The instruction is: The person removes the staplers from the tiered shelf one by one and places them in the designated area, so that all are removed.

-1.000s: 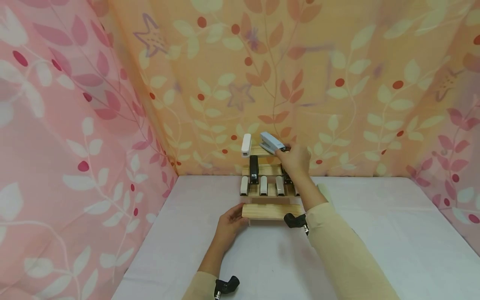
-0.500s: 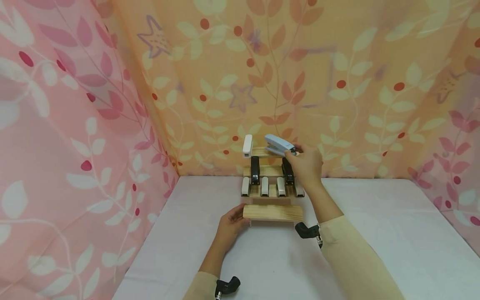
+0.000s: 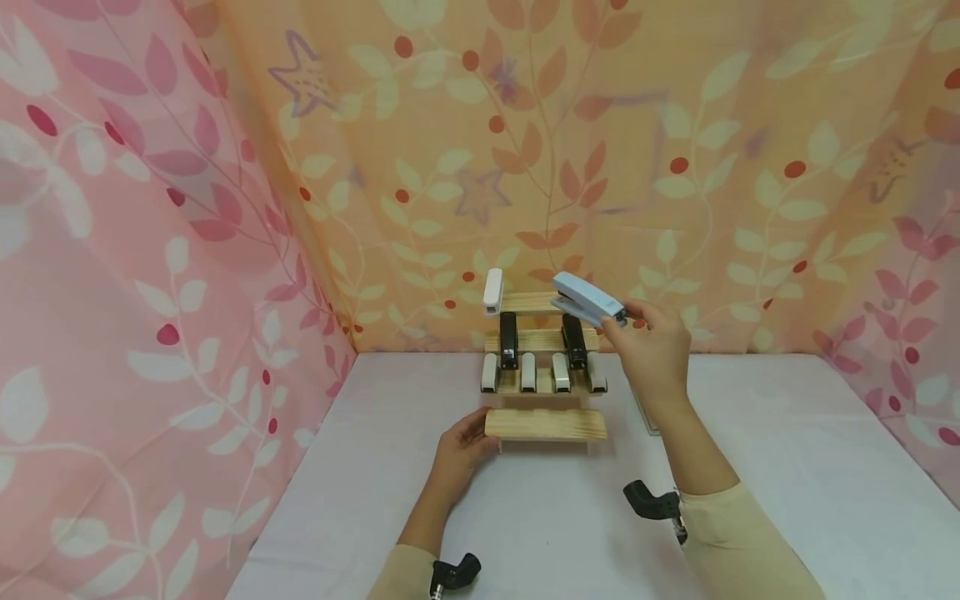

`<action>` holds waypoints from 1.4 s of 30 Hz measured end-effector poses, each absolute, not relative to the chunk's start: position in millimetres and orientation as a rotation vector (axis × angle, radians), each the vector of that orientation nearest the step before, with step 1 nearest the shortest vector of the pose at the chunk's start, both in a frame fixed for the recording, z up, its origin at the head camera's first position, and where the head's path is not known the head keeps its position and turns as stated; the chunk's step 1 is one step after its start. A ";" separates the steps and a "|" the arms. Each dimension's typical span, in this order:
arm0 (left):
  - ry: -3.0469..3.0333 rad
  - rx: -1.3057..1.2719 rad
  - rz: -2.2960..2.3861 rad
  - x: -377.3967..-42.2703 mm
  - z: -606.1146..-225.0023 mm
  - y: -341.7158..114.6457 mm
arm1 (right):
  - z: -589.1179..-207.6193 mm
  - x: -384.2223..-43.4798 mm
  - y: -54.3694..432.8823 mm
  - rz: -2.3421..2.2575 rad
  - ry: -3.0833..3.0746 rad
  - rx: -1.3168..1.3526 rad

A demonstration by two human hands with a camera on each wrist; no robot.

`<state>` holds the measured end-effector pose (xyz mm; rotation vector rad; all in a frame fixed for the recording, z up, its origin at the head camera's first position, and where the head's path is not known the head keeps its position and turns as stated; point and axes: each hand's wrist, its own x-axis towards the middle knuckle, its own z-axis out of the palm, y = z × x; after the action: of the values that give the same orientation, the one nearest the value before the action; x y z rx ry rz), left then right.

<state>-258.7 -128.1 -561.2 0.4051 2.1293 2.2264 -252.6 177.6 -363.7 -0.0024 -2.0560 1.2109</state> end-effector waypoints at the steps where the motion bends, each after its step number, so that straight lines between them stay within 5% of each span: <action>1: 2.127 0.412 2.229 -258.7 -561.5 -127.8 | -363.3 -248.4 179.1 1.207 -2.056 -0.009; 22: 2.151 0.402 2.230 -261.2 -561.3 -127.7 | -380.6 -187.2 219.6 1.082 -1.932 -0.092; 42: 2.176 0.388 2.172 -260.6 -562.3 -130.0 | -410.2 -172.9 252.1 1.065 -2.020 -0.319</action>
<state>-260.6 -130.0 -562.3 0.3880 2.1761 2.1715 -172.9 252.1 -410.2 -0.3192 -2.0204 1.0646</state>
